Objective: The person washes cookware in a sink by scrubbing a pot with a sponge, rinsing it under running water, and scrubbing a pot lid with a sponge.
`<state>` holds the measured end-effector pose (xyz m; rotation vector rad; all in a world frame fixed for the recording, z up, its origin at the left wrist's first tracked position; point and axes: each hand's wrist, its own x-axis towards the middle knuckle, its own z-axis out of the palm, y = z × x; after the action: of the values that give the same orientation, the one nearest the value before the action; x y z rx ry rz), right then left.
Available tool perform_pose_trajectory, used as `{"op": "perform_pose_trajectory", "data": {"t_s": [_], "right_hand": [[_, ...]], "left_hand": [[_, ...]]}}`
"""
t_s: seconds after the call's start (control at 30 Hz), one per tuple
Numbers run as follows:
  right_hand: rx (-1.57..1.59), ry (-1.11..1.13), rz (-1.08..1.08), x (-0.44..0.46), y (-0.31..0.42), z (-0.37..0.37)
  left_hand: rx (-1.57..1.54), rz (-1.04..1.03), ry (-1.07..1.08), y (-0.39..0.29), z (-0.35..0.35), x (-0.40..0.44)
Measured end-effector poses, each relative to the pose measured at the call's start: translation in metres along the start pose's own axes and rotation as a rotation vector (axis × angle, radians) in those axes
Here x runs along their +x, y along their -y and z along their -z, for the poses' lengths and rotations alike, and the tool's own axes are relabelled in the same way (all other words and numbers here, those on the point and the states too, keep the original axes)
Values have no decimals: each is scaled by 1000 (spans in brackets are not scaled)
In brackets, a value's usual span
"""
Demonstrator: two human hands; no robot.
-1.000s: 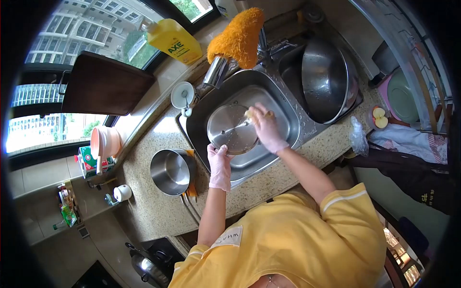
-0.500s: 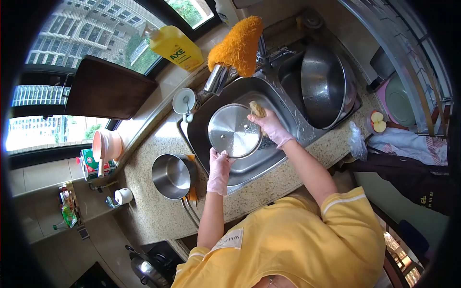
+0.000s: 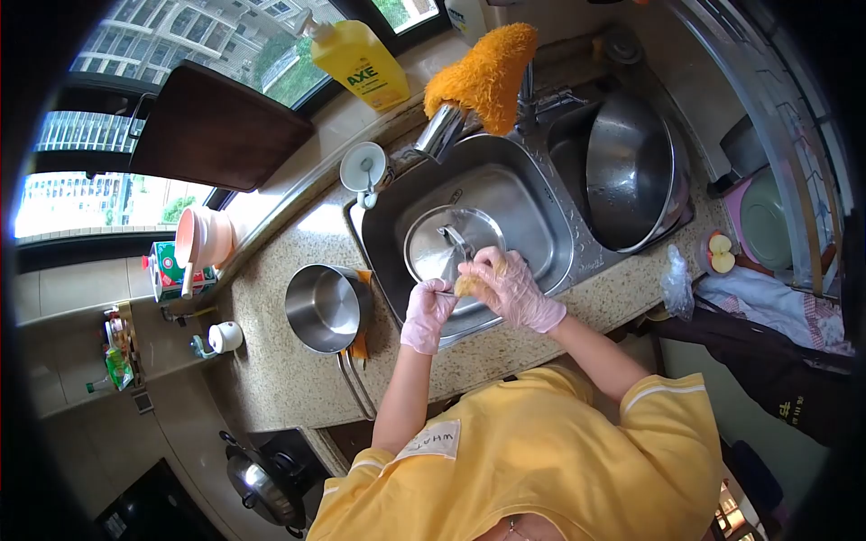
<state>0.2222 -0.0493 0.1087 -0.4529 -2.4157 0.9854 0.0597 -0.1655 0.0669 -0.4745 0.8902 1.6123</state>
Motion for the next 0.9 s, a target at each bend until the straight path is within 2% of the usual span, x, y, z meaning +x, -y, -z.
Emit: {"op": "perform_pose_trajectory", "data": {"t_s": [0.07,0.17,0.2,0.27,0.3,0.33,0.43,0.47,0.5,0.53,0.6,0.7,0.73,0.83,0.87,0.9], "right_hand": [[-59,-34,-17,1,-2,0],[-115,-47,2,2,-8,-11],[-58,-103,-16,4,-17,-13],[-154,-199,-110,16,-42,-14],[-199,-245,-159,22,-52,-14],[-173,-241,-172,30,-62,-13],[-38,-226,-225,39,-63,-13],[39,-220,-253,30,-47,-14],[116,-215,-279,19,-32,-16],[55,-181,-284,3,-17,-21],[-129,-97,-321,-9,-12,-26],[10,-224,-440,13,-51,-19],[184,-285,-456,25,-68,-22],[172,-96,-45,59,-70,-4],[174,-35,-27,63,-67,-3],[205,60,40,66,-57,1]], "left_hand": [[-136,71,90,3,17,13],[-69,83,148,-7,39,20],[-38,-30,-66,-4,-18,-12],[-63,44,86,-13,22,5],[9,62,65,-13,26,5],[81,81,46,-14,29,5],[101,-32,-113,3,-17,-15],[80,-7,-31,-3,5,-9],[87,-19,-43,-8,18,-3],[92,-32,-54,-14,28,2],[167,-131,-94,-7,-3,-12],[235,38,33,-4,47,11],[368,-70,-103,11,-29,-24],[481,47,-19,15,-11,-10],[421,21,-107,19,-35,-21],[471,-1,-94,18,-43,-21]]}}
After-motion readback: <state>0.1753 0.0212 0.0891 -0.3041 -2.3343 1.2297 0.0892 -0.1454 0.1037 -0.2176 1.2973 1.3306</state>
